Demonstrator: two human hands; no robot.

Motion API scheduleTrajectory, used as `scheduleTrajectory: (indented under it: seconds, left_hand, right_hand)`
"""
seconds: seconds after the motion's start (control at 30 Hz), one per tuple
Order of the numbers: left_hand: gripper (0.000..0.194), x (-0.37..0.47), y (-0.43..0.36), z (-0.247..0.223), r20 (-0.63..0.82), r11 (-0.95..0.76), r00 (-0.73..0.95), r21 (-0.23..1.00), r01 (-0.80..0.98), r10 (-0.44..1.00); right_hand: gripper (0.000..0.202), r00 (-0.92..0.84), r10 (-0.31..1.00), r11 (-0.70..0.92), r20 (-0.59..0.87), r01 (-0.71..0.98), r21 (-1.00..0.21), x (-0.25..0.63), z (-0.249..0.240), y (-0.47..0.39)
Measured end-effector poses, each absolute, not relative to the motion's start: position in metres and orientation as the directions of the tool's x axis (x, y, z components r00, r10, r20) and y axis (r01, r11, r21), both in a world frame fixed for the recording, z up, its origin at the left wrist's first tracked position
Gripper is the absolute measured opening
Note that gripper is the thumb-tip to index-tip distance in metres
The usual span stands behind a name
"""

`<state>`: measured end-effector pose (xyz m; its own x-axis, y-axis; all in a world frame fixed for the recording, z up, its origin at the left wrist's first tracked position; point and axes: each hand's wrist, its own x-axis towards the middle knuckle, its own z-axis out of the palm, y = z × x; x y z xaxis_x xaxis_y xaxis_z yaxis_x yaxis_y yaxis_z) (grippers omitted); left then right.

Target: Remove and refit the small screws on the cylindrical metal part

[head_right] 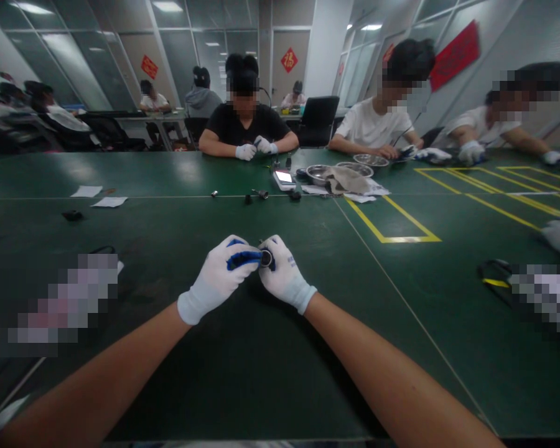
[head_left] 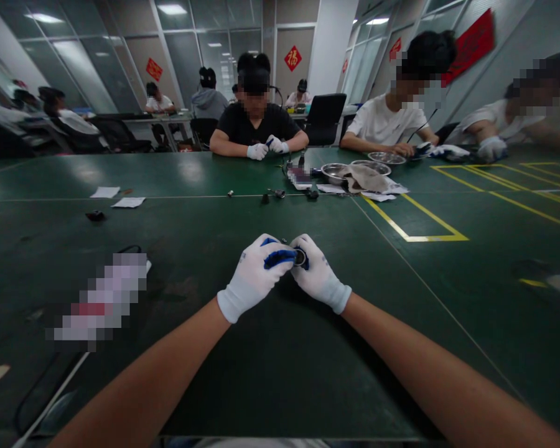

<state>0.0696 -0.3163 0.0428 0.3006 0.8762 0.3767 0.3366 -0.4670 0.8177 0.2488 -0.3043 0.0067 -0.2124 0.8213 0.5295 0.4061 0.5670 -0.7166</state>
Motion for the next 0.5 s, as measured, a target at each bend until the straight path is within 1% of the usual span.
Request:
scheduleTrajectory:
  seconds: [0.07, 0.17, 0.3, 0.5]
  left_hand:
    - [0.012, 0.074, -0.318, 0.042, 0.365, -0.461, 0.303, 0.812, 0.358, 0.880]
    - [0.008, 0.078, -0.318, 0.040, 0.316, -0.402, 0.282, 0.850, 0.341, 0.906]
    - [0.007, 0.080, -0.317, 0.042, 0.245, -0.336, 0.298, 0.889, 0.310, 0.923]
    - [0.008, 0.087, -0.321, 0.044, 0.226, -0.291, 0.203, 0.867, 0.404, 0.953]
  right_hand:
    - [0.010, -0.226, 0.815, 0.577, 0.533, 0.403, -0.711, 0.247, 0.007, -0.305]
    - [0.012, -0.251, 0.803, 0.594, 0.540, 0.406, -0.695, 0.246, 0.006, -0.306]
    - [0.013, -0.269, 0.790, 0.612, 0.551, 0.418, -0.672, 0.245, 0.004, -0.305]
    - [0.020, -0.248, 0.768, 0.628, 0.591, 0.473, -0.618, 0.245, -0.003, -0.303]
